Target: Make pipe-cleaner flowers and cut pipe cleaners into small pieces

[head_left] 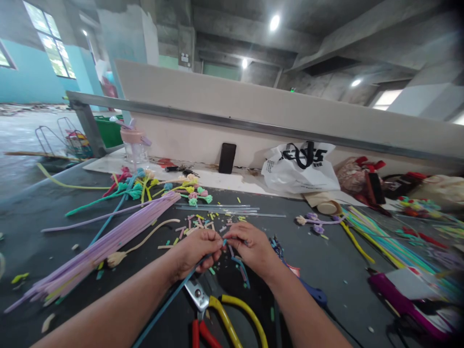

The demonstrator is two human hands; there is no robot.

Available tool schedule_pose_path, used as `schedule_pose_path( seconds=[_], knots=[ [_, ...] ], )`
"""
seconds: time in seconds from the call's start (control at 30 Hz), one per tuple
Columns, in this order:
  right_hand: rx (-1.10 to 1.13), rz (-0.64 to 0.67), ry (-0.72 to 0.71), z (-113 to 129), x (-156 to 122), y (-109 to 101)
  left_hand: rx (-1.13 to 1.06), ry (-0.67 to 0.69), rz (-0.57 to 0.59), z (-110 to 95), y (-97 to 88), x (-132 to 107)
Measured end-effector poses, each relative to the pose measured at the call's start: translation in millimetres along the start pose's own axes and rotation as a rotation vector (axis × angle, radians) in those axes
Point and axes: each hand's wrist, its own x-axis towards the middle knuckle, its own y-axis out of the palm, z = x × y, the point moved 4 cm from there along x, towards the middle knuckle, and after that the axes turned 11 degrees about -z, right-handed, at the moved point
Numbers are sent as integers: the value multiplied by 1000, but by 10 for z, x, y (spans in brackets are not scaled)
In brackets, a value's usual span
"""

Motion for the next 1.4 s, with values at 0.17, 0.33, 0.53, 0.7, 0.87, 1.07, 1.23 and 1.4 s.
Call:
schedule_pose_path(
  seconds=[0.17, 0.33, 0.53, 0.7, 0.87, 1.07, 1.23, 1.4],
  knots=[
    [-116, 107, -94, 34, -26, 1, -45, 15, 62, -40, 0, -5],
    [-195, 100, -21, 78, -51, 29, 18, 53, -102, -60, -5, 7],
    [-147, 141, 93, 44, -38, 35, 179, 50, -189, -79, -38, 27],
    [37, 186, 403, -74, -53, 66, 159, 42, -187, -82, -61, 43],
    [425, 52, 712, -116, -110, 146, 96, 94, -133, -81, -46, 51],
    [508, 293, 790, -76, -154, 120, 44, 113, -108, -74, -88, 52],
    [331, 322, 685, -128, -114, -19, 23, 90, -106, -107, -136, 47],
    [370, 130, 633, -121, -61, -57, 26, 45, -82, -141, -71, 0]
  ],
)
